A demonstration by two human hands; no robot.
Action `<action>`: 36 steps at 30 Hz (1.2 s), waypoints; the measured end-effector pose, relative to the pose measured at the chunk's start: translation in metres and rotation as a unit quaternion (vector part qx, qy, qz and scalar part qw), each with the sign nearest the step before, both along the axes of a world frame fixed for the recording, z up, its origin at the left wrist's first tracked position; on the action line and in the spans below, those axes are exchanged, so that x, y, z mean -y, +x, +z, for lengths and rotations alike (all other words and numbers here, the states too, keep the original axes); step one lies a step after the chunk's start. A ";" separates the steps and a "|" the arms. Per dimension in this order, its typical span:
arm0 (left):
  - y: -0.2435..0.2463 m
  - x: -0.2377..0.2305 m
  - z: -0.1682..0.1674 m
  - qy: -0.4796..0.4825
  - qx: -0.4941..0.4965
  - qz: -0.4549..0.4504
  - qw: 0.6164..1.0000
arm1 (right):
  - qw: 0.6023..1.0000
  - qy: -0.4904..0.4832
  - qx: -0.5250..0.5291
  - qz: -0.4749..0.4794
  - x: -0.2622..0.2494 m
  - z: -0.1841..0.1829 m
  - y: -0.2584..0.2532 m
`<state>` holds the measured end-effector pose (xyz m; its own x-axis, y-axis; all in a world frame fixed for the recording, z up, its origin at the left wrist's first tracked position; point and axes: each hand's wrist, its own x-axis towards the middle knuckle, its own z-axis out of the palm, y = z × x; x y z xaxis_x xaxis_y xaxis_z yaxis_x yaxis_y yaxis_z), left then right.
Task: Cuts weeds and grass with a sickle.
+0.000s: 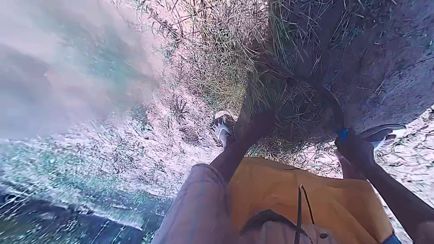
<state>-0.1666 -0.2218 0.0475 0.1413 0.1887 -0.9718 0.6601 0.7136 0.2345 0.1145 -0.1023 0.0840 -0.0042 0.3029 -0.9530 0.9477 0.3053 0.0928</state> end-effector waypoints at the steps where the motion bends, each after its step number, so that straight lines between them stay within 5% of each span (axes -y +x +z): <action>1: 0.019 0.009 0.012 -0.021 0.045 -0.025 0.998 | 0.999 0.023 -0.014 -0.030 0.009 0.013 0.020; 3: 0.049 0.027 0.028 -0.006 0.101 -0.036 0.994 | 0.992 0.058 -0.070 -0.091 0.024 0.035 0.044; 6: 0.065 0.016 0.016 0.152 0.074 -0.013 0.985 | 0.965 0.118 -0.165 -0.164 0.026 0.049 0.042; 13: 0.006 -0.101 -0.113 0.374 -0.132 0.034 0.917 | 0.892 0.196 -0.188 -0.360 0.014 0.044 0.013; 16: -0.046 -0.135 -0.089 0.245 -0.214 0.089 0.942 | 0.915 0.192 -0.187 -0.303 0.012 0.036 0.018; 19: -0.077 -0.112 -0.084 0.152 -0.306 0.120 0.932 | 0.934 0.158 -0.209 -0.244 0.003 0.020 -0.005; 23: -0.091 -0.079 -0.076 0.093 -0.254 0.081 0.959 | 0.936 0.101 -0.293 -0.168 -0.024 -0.014 -0.093; 26: -0.090 -0.074 -0.077 0.098 -0.261 0.089 0.956 | 0.970 0.040 -0.224 -0.082 -0.041 -0.042 -0.146; 30: -0.082 -0.069 -0.064 0.084 -0.254 0.105 0.958 | 0.993 -0.003 -0.103 -0.049 0.001 -0.055 -0.059; 33: -0.082 -0.036 -0.062 0.065 -0.246 0.080 0.964 | 0.999 -0.033 -0.021 -0.034 0.051 -0.003 0.038; 36: -0.079 -0.033 -0.047 0.047 -0.235 0.068 0.969 | 0.995 0.005 -0.061 -0.073 0.063 0.035 0.053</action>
